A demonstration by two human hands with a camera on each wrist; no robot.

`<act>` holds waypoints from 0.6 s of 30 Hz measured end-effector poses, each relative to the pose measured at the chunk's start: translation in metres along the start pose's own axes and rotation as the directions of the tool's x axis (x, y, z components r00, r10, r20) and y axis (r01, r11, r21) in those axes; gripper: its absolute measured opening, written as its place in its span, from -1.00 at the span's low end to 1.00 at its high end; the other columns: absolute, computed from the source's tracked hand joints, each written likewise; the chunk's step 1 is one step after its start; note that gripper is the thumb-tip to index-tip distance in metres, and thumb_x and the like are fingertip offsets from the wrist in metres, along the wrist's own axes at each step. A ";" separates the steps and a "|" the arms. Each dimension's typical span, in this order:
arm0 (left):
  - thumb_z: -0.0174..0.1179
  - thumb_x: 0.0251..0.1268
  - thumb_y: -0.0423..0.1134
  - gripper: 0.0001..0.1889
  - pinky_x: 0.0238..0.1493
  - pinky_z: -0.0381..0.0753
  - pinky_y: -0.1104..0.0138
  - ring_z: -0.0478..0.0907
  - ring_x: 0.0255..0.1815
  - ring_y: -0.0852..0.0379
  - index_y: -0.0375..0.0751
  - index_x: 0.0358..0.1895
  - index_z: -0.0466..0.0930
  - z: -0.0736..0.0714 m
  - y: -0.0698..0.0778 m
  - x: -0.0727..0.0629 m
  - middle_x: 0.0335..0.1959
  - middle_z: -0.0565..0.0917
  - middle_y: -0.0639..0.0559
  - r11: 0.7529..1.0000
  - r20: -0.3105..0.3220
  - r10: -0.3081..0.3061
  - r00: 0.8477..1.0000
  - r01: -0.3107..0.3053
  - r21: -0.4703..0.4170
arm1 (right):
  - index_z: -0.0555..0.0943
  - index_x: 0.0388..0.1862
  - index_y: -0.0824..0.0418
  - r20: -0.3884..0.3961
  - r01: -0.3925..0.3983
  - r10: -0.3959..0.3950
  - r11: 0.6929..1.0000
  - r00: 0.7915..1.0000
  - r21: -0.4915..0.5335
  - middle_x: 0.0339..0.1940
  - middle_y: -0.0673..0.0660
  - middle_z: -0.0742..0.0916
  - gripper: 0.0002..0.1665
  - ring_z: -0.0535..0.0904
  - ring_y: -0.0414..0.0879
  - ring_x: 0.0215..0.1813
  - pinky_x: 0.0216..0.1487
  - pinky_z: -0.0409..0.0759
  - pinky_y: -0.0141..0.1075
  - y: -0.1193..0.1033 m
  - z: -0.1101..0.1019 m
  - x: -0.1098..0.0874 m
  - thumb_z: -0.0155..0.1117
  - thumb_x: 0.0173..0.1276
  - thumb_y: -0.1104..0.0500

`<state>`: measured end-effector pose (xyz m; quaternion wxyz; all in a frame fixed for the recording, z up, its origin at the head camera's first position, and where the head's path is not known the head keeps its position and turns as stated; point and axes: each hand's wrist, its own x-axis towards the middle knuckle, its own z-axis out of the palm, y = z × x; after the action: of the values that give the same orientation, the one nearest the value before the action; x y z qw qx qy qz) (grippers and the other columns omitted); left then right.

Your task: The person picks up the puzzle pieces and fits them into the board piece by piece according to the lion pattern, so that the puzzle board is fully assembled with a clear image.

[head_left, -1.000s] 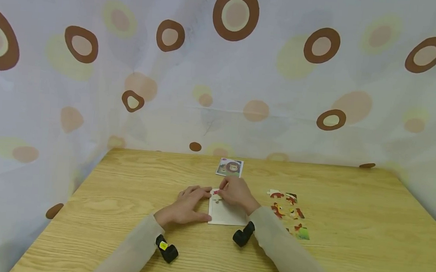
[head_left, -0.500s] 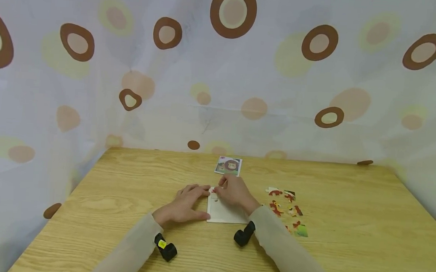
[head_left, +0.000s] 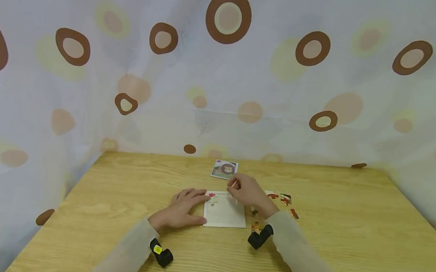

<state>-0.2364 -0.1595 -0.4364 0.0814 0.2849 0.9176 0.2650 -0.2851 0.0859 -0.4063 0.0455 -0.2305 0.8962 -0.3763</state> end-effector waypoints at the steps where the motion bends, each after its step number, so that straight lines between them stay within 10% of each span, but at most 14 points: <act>1: 0.18 0.31 0.05 -0.34 0.38 -0.10 -0.24 -0.06 0.50 -0.28 -0.08 0.42 0.29 0.001 0.000 0.000 0.51 0.17 -0.10 1.000 0.006 0.000 1.000 0.000 0.010 | 0.57 -0.19 0.27 -0.002 -0.003 0.003 1.000 1.000 0.005 -0.50 0.07 0.60 -0.88 0.41 -0.16 -0.57 -0.51 0.41 -0.32 0.003 -0.005 -0.003 0.19 0.39 0.22; 18: 0.18 0.29 0.06 -0.32 0.36 -0.12 -0.26 -0.07 0.50 -0.30 -0.14 0.42 0.29 0.002 0.000 -0.002 0.50 0.16 -0.14 1.000 -0.003 0.019 1.000 -0.019 -0.003 | 0.53 0.02 0.43 0.098 -0.055 0.065 0.993 0.993 -0.102 -0.13 0.34 0.58 -0.66 0.49 0.05 -0.23 -0.31 0.49 -0.19 0.057 -0.079 -0.042 0.21 0.30 0.30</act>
<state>-0.2343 -0.1600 -0.4383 0.0777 0.2932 0.9145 0.2678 -0.2895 0.1909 -0.3939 0.0905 -0.2243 0.9168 -0.3177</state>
